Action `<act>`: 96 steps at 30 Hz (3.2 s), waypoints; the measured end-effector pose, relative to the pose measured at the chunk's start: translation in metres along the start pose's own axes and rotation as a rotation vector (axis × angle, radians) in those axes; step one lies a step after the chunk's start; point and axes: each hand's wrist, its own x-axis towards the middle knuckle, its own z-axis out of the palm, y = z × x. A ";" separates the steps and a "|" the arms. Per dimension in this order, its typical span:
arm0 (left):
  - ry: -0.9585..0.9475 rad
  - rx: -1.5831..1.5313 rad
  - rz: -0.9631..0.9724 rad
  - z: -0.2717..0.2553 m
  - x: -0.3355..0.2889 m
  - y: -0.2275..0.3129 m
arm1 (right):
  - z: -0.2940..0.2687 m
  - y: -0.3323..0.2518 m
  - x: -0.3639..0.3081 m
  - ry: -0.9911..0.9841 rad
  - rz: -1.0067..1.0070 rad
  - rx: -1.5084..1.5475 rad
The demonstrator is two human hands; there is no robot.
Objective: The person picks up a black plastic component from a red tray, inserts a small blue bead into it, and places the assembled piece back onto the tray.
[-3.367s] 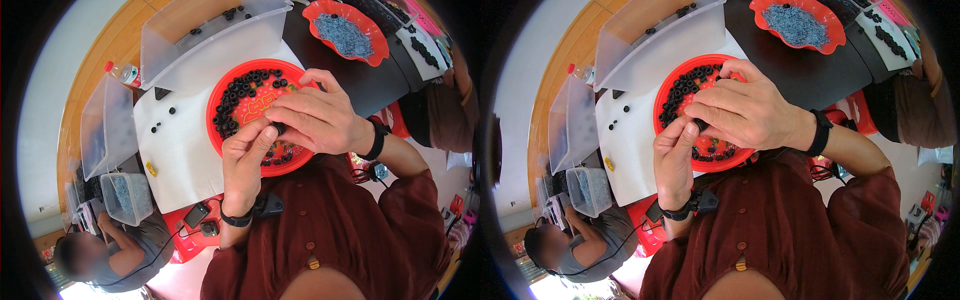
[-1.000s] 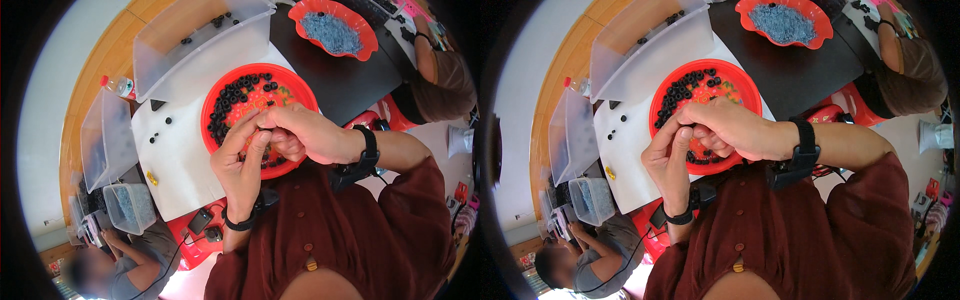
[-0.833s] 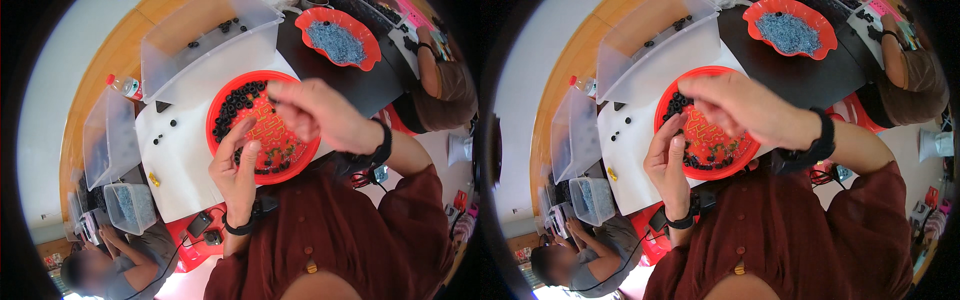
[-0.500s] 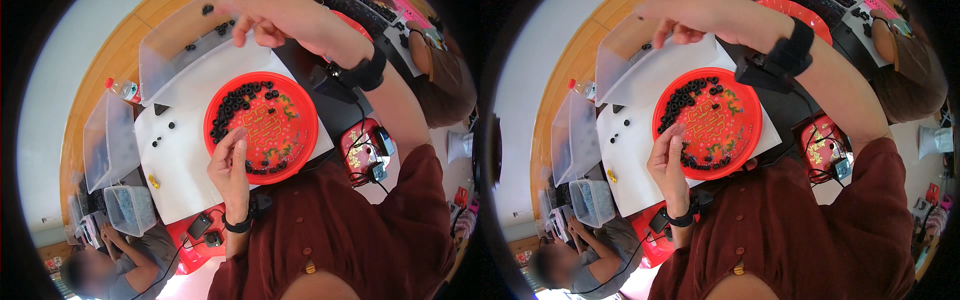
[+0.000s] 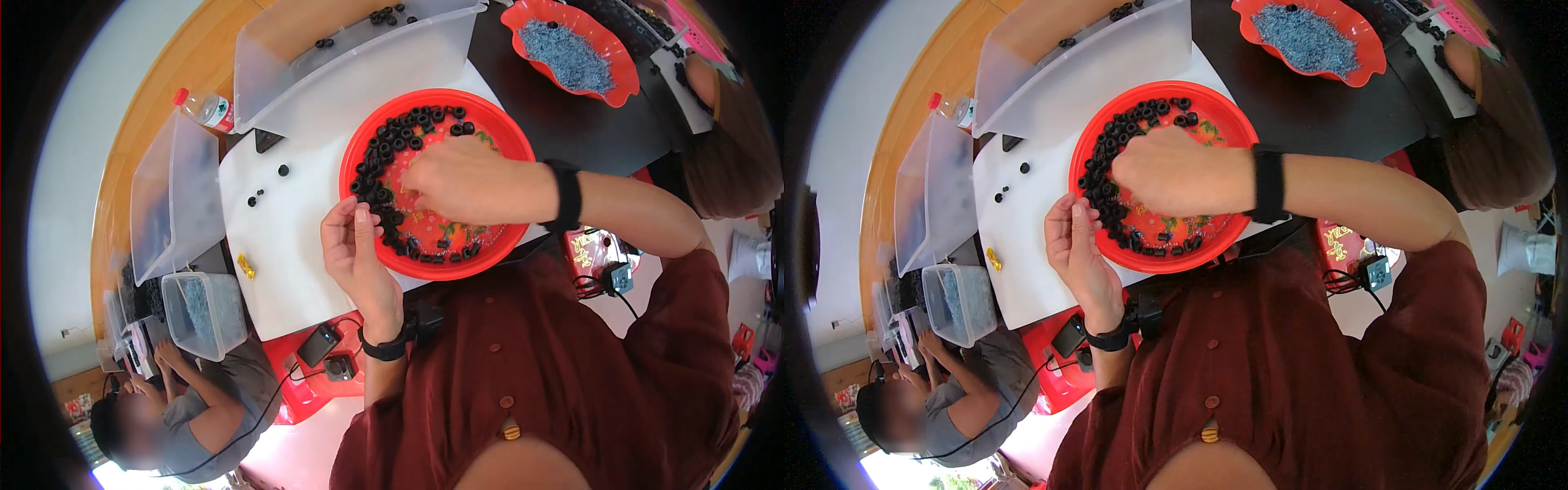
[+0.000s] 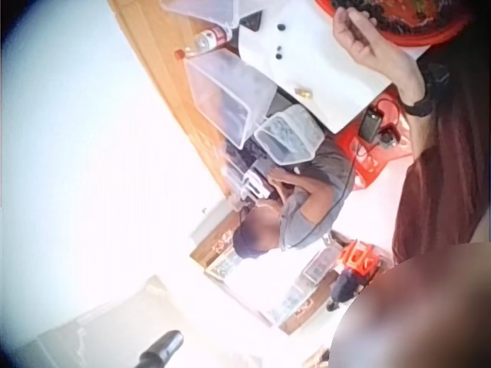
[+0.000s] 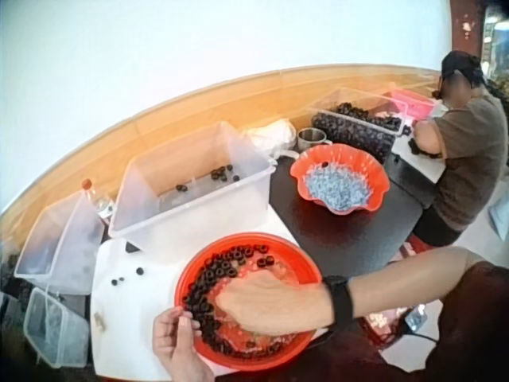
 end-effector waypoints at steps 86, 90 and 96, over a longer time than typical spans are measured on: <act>-0.458 -0.114 -0.204 0.023 -0.012 0.027 | -0.015 -0.030 -0.065 0.608 0.148 0.722; -0.433 0.077 -0.091 0.026 -0.018 0.032 | -0.014 -0.030 -0.067 0.619 0.131 0.656; -0.500 0.314 0.080 0.029 -0.017 0.037 | -0.025 -0.017 -0.075 0.438 0.123 0.679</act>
